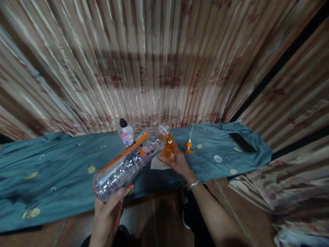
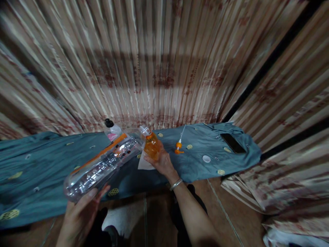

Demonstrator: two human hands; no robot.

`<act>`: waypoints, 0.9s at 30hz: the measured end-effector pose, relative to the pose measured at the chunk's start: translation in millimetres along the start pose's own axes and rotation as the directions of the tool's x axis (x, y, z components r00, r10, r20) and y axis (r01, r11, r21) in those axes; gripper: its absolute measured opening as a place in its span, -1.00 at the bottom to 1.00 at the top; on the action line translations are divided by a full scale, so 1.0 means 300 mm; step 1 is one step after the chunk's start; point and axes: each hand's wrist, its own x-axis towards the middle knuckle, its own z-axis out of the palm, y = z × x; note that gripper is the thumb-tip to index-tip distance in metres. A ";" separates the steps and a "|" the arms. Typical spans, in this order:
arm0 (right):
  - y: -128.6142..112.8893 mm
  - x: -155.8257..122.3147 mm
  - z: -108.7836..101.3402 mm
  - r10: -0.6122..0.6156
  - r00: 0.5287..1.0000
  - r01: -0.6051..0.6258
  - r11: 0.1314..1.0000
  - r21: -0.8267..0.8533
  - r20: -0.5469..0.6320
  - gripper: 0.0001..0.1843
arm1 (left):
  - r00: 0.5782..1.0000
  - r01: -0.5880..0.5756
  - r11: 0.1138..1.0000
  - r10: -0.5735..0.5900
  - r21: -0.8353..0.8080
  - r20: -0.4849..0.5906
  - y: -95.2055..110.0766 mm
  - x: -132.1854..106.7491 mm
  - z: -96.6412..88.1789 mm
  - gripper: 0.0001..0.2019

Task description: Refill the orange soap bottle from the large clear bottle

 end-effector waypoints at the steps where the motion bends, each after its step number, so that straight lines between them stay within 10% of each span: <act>1: 0.001 -0.001 0.000 -0.003 1.000 0.003 1.000 -0.001 0.002 0.02 | 1.000 0.021 1.000 -0.021 -0.005 -0.003 -0.004 0.010 -0.009 -0.26; 9: 0.027 -0.022 -0.022 -0.005 1.000 0.005 1.000 -0.012 -0.027 0.11 | 0.972 0.231 0.959 -0.235 -0.164 -0.004 -0.039 0.101 -0.098 -0.20; 21: 0.006 -0.017 -0.017 -0.021 0.999 0.023 0.998 0.057 -0.048 0.10 | 0.967 0.252 0.927 -0.252 -0.277 0.035 -0.006 0.059 -0.049 -0.30; 27: 0.011 -0.018 -0.100 -0.006 0.965 0.002 1.000 -0.017 -0.264 0.21 | 0.965 0.263 0.920 -0.257 -0.290 0.061 -0.005 0.058 -0.047 -0.31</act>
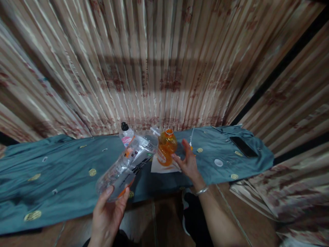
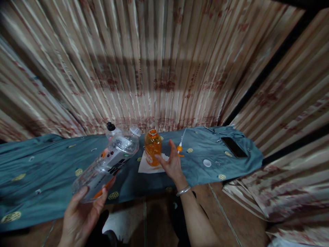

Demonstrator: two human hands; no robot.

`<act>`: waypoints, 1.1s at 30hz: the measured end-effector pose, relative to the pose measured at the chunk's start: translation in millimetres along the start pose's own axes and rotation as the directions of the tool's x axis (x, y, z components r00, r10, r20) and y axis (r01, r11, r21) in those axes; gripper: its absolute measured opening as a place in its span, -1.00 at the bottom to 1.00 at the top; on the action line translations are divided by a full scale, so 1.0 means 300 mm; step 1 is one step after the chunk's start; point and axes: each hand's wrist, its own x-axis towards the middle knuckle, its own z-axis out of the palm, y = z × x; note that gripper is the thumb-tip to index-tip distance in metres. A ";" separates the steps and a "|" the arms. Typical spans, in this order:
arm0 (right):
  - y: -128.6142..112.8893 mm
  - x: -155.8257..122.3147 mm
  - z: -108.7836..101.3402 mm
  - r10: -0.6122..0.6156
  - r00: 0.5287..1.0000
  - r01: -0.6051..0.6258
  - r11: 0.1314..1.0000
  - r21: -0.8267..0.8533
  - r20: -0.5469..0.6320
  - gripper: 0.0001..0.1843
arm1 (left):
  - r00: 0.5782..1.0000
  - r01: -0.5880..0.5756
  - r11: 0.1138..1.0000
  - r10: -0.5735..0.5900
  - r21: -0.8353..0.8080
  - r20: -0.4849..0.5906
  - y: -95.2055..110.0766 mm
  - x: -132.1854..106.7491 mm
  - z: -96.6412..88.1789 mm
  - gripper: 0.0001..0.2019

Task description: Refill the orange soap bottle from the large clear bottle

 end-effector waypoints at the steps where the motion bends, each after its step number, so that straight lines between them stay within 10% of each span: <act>1: -0.016 -0.005 -0.020 -0.030 0.999 0.029 0.999 -0.016 -0.029 0.21 | 1.000 0.002 1.000 -0.002 -0.002 0.007 -0.002 -0.001 0.002 -0.29; 7: -0.194 -0.125 -0.036 -0.190 0.978 0.184 0.980 0.080 0.083 -0.02 | 0.999 0.023 1.000 -0.024 0.011 0.048 -0.012 0.021 -0.009 -0.20; 17: -0.396 -0.117 0.193 -0.100 0.857 -0.293 0.713 0.637 0.506 0.21 | 0.998 0.056 0.998 -0.056 0.016 0.040 -0.010 0.023 -0.022 -0.01; 27: -0.523 -0.088 0.234 -0.036 0.865 -0.396 0.562 0.726 0.500 -0.13 | 0.991 -0.096 0.986 0.083 0.134 0.101 -0.057 -0.028 -0.007 -0.20; 33: -0.499 -0.099 0.248 0.015 0.880 -0.398 0.571 0.718 0.475 -0.13 | 0.985 -0.170 0.973 0.169 0.153 0.022 -0.073 -0.021 -0.010 0.12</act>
